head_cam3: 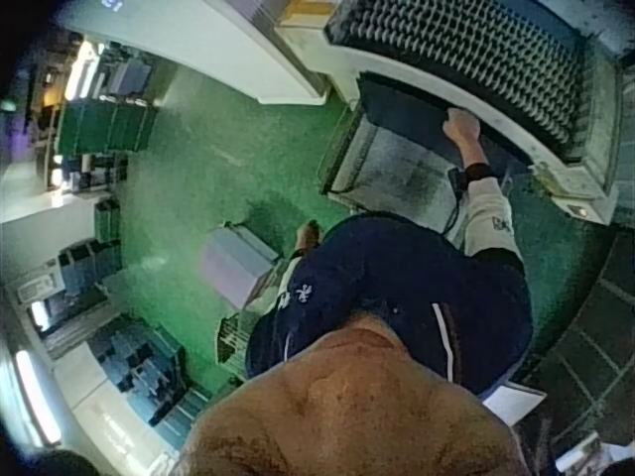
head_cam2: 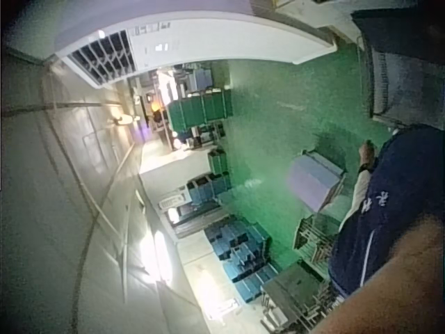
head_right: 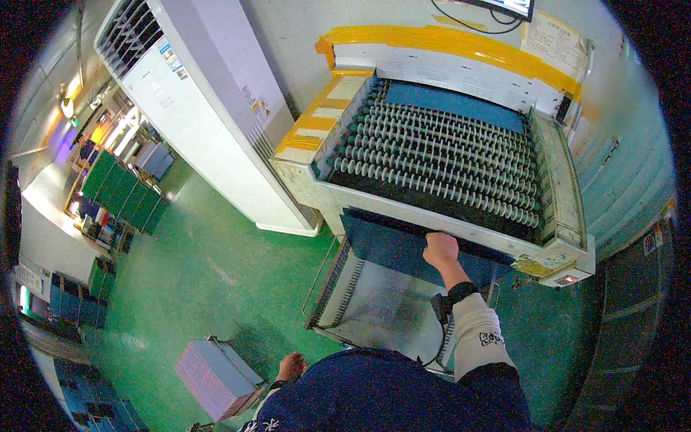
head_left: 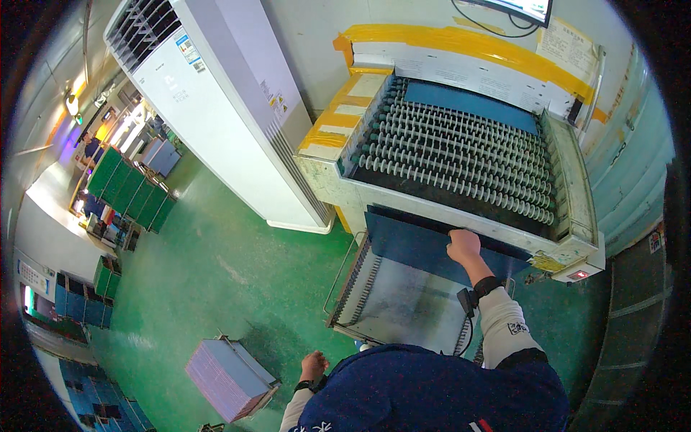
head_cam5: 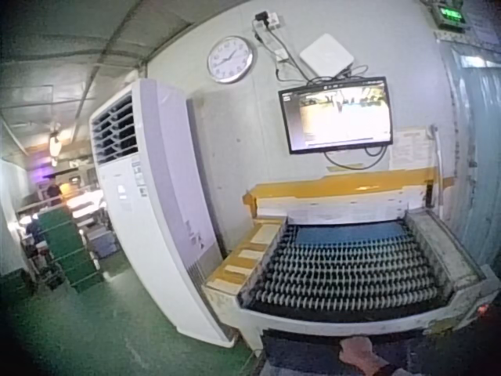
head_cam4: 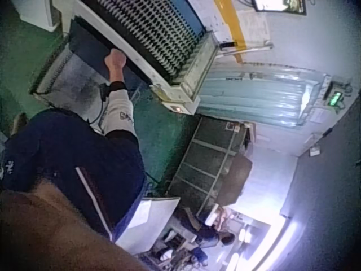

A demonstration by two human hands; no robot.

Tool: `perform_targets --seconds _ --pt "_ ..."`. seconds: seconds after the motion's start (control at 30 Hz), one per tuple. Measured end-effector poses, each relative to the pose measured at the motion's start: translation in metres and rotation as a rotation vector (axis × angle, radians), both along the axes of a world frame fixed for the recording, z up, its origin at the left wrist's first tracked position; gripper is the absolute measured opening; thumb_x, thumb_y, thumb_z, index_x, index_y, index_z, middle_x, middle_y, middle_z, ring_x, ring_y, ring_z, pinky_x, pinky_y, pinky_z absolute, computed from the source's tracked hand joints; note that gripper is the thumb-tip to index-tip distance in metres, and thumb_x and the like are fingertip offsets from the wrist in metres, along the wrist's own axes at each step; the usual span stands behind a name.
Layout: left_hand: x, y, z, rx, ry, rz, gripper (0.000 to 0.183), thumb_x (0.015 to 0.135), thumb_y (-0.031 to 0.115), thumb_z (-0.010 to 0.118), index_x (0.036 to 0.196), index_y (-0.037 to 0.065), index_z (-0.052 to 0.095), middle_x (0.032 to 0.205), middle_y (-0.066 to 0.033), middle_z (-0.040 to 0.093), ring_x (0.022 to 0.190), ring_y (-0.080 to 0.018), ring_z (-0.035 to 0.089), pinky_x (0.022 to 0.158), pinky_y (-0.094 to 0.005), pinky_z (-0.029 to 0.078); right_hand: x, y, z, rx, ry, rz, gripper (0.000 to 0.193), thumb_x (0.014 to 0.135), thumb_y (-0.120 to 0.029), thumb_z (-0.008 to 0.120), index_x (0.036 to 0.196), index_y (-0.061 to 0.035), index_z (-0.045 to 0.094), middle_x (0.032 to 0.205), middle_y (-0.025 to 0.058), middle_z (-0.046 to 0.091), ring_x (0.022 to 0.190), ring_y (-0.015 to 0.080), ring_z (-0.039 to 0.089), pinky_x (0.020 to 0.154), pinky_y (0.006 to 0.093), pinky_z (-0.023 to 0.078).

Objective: Loading thin blue metal sheets into a processing machine.

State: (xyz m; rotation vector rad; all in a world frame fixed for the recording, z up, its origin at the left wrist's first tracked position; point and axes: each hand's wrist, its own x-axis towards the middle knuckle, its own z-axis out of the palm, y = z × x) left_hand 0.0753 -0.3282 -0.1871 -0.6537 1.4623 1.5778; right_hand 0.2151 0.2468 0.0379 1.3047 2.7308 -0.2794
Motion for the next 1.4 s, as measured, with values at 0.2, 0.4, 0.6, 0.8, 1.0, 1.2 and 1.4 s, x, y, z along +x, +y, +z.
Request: perform_targets --seconds 0.2,0.4,0.6,0.8,1.0,1.2,1.4 --pt "0.0 0.001 -0.001 0.028 -0.058 0.093 0.02 0.09 0.014 0.053 0.096 -0.005 0.051 0.074 -0.0143 0.053 0.055 -0.0284 0.055 0.046 -0.0403 0.045 0.0 0.0 0.002 -0.017 -0.017 -0.016 0.034 0.074 -0.023 0.064 0.106 -0.0114 0.067 0.102 0.0145 0.066 0.099 0.0307 0.062 0.085 0.0411 0.05" --pt "0.001 0.001 0.0 0.04 -0.024 0.06 0.018 0.09 0.013 0.052 0.095 -0.004 0.051 0.073 -0.0138 0.052 0.054 -0.029 0.054 0.046 -0.041 0.044 -0.001 -0.001 0.005 -0.024 -0.044 -0.018 0.035 0.074 -0.023 0.065 0.107 -0.0122 0.067 0.104 0.0143 0.066 0.1 0.0303 0.062 0.085 0.0407 0.05" --pt "0.001 0.003 0.0 0.001 -0.043 0.073 0.018 0.091 0.014 0.051 0.096 -0.004 0.05 0.074 -0.0136 0.053 0.055 -0.0288 0.054 0.047 -0.0405 0.045 -0.001 -0.001 0.006 -0.029 -0.038 -0.018 0.035 0.074 -0.023 0.065 0.107 -0.0133 0.067 0.106 0.0141 0.065 0.102 0.0296 0.061 0.086 0.0405 0.049" --pt "0.001 0.0 -0.004 0.037 -0.032 0.064 0.022 0.092 0.017 0.052 0.099 -0.004 0.051 0.077 -0.0136 0.053 0.057 -0.0276 0.055 0.048 -0.0396 0.046 -0.001 0.0 0.001 -0.023 -0.017 -0.02 0.033 0.073 -0.024 0.065 0.104 -0.013 0.068 0.102 0.0144 0.066 0.098 0.0307 0.062 0.085 0.0411 0.05" --pt "0.0 -0.001 -0.007 0.003 -0.027 0.045 0.021 0.092 0.016 0.051 0.098 -0.004 0.052 0.076 -0.0132 0.054 0.059 -0.027 0.056 0.051 -0.0395 0.048 0.001 0.0 0.001 -0.008 -0.008 -0.011 0.031 0.073 -0.024 0.066 0.102 -0.0125 0.068 0.1 0.0149 0.066 0.097 0.0317 0.063 0.084 0.0421 0.05" --pt "-0.001 -0.005 -0.014 0.022 -0.045 0.049 0.02 0.092 0.016 0.051 0.097 -0.003 0.052 0.076 -0.0135 0.054 0.059 -0.0265 0.056 0.053 -0.0398 0.049 -0.001 -0.002 0.007 -0.029 -0.029 -0.01 0.031 0.074 -0.025 0.066 0.103 -0.0121 0.068 0.102 0.0156 0.066 0.097 0.0322 0.062 0.084 0.0423 0.05" --pt "-0.001 -0.004 -0.008 0.039 -0.023 0.001 0.02 0.092 0.017 0.051 0.097 -0.003 0.052 0.076 -0.0136 0.054 0.058 -0.0277 0.056 0.051 -0.0403 0.048 0.0 -0.001 0.005 -0.021 -0.017 -0.014 0.031 0.075 -0.025 0.066 0.103 -0.0124 0.067 0.102 0.0154 0.066 0.098 0.0317 0.062 0.084 0.0423 0.05"
